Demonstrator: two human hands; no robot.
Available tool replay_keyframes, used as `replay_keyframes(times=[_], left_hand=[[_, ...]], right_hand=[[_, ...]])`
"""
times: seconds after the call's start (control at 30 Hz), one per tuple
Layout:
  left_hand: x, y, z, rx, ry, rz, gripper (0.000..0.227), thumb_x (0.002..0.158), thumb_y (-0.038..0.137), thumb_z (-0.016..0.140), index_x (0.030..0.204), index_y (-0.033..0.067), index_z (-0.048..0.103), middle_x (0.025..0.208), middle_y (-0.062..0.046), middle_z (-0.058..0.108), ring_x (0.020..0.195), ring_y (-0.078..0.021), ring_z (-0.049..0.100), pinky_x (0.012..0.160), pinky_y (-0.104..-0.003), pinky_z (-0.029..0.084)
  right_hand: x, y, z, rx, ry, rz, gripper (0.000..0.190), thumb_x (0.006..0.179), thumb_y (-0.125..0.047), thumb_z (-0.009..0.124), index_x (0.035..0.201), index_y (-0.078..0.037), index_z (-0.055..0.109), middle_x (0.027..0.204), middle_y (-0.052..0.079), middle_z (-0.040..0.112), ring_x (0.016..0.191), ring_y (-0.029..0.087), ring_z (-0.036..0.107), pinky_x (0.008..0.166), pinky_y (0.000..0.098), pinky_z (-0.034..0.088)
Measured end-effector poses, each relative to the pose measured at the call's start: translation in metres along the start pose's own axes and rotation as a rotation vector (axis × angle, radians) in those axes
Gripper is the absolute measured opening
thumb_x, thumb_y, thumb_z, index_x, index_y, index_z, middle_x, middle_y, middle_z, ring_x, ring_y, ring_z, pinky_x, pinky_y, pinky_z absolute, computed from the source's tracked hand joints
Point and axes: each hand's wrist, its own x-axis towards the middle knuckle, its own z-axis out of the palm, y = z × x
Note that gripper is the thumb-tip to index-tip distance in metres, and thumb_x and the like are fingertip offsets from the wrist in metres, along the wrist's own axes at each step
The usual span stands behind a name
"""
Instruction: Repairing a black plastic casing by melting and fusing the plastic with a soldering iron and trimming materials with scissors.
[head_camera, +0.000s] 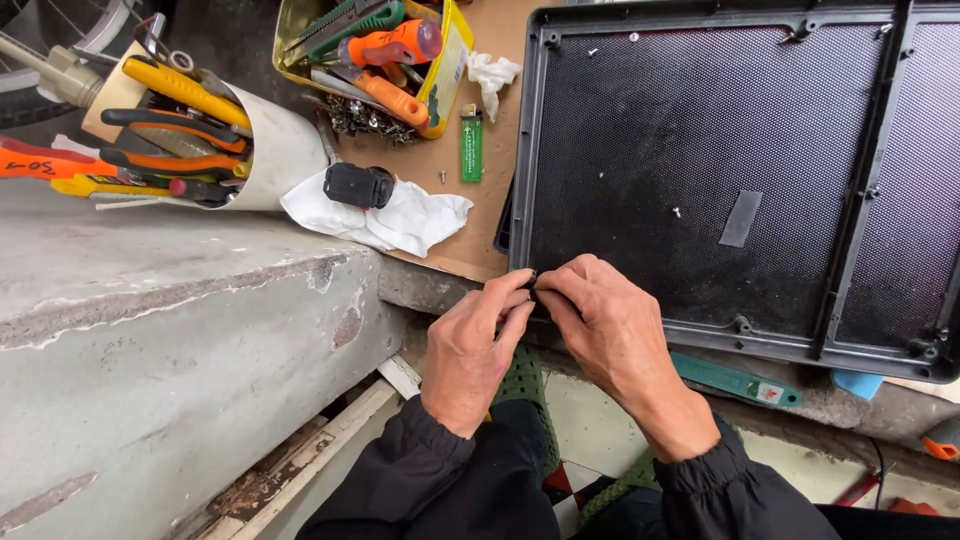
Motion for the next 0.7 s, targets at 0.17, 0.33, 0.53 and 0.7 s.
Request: replay_keyframes(times=[0.17,0.33,0.53,0.7], left_hand=[[-0.005,-0.005,0.006,0.064,0.055,0.041,0.041,0.106,0.005,0.076,0.146,0.0111,0.067,0.103,-0.014,0.083,0.097,-0.0268,0.083,0.076,-0.043,0.074],[-0.005,-0.005,0.008,0.117,0.087,0.059,0.049,0.103,0.007,0.08,0.149,0.0142,0.066,0.104,-0.01,0.085,0.097,-0.0202,0.083,0.078,-0.037,0.074],[-0.006,-0.006,0.008,0.073,0.08,0.033,0.05,0.105,0.008,0.078,0.152,0.0151,0.064,0.104,-0.012,0.085,0.1,-0.0223,0.084,0.078,-0.038,0.075],[-0.007,-0.009,0.009,0.074,0.069,0.028,0.055,0.104,0.007,0.079,0.155,0.0153,0.061,0.104,-0.011,0.085,0.101,-0.0206,0.083,0.079,-0.035,0.075]], right_hand=[[0.001,-0.002,-0.004,0.077,0.004,0.005,0.014,0.101,-0.011,0.077,0.109,-0.019,0.084,0.09,0.002,0.072,0.09,0.025,0.076,0.073,0.036,0.061],[0.001,-0.011,-0.008,0.269,0.036,0.191,0.014,0.099,-0.01,0.081,0.111,-0.016,0.087,0.085,0.005,0.077,0.081,0.017,0.076,0.069,0.033,0.06],[0.007,-0.001,-0.008,0.737,0.055,0.553,0.01,0.095,-0.002,0.08,0.104,0.004,0.083,0.07,0.021,0.077,0.055,0.021,0.073,0.055,0.0324,0.061],[0.011,-0.011,-0.019,0.981,0.122,0.607,0.026,0.098,0.008,0.072,0.124,0.008,0.073,0.091,0.027,0.079,0.077,0.028,0.081,0.071,0.0365,0.07]])
